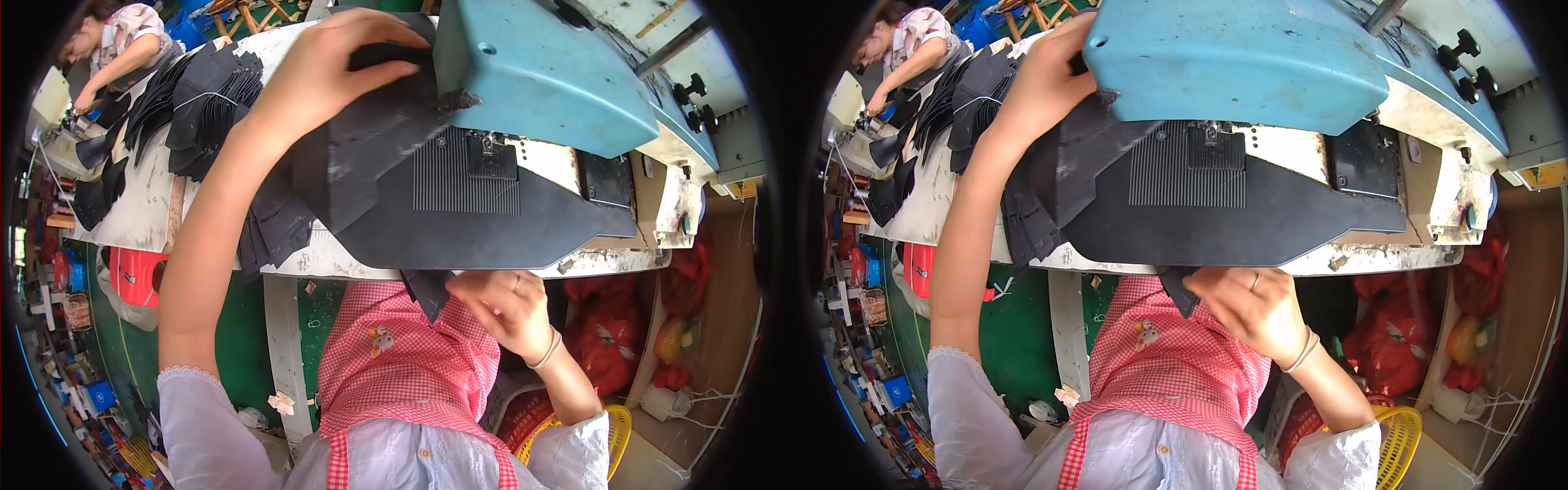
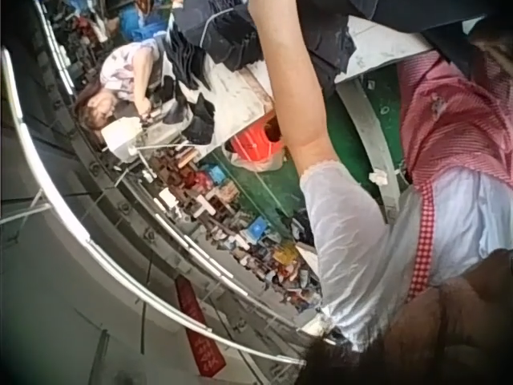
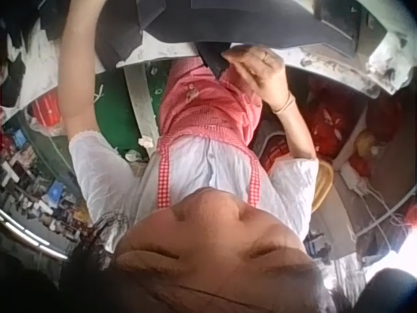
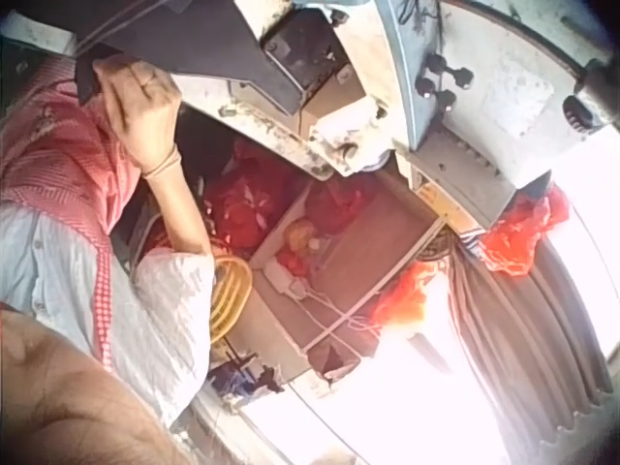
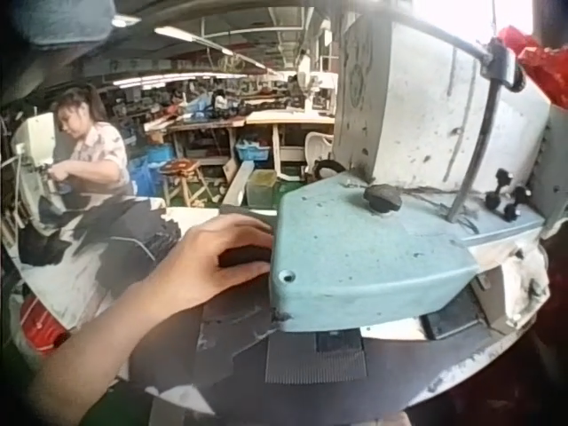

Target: Aligning and feeding shoe material pieces into a specialized stitching machine.

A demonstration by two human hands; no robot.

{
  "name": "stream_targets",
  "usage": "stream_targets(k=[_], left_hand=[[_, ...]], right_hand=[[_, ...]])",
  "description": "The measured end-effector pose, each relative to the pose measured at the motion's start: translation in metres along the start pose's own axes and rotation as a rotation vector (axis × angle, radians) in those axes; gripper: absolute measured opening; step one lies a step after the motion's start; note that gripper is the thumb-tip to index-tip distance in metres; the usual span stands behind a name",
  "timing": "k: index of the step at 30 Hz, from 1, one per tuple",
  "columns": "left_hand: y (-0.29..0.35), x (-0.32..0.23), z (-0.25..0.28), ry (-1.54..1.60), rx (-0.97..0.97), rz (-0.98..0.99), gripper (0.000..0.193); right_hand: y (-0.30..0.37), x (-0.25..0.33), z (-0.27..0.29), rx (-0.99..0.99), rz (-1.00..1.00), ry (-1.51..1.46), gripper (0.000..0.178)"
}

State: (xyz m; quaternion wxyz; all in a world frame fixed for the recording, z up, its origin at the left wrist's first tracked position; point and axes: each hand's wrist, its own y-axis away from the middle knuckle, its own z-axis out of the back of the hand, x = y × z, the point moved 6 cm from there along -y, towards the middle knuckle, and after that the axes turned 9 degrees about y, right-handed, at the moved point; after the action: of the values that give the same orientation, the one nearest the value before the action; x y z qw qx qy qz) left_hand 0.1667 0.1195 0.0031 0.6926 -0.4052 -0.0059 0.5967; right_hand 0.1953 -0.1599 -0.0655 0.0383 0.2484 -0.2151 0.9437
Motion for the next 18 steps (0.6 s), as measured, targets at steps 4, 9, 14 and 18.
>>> stream_targets(k=[4, 9, 14, 18], left_hand=[[0.069, 0.012, 0.061, -0.209, -0.207, 0.167, 0.036], [0.181, 0.046, 0.059, -0.567, -0.092, 0.449, 0.060], [0.184, -0.035, 0.004, -0.081, -0.245, 0.429, 0.022], [0.193, -0.057, -0.079, 0.611, -0.182, 0.640, 0.040]], right_hand=[[0.027, -0.042, -0.017, -0.003, -0.364, -0.050, 0.014], [0.016, -0.064, -0.053, -0.059, -0.453, 0.058, 0.014], [0.021, -0.085, -0.082, -0.018, -0.251, 0.465, 0.014], [0.015, -0.080, -0.082, 0.054, -0.236, 0.489, 0.013]])
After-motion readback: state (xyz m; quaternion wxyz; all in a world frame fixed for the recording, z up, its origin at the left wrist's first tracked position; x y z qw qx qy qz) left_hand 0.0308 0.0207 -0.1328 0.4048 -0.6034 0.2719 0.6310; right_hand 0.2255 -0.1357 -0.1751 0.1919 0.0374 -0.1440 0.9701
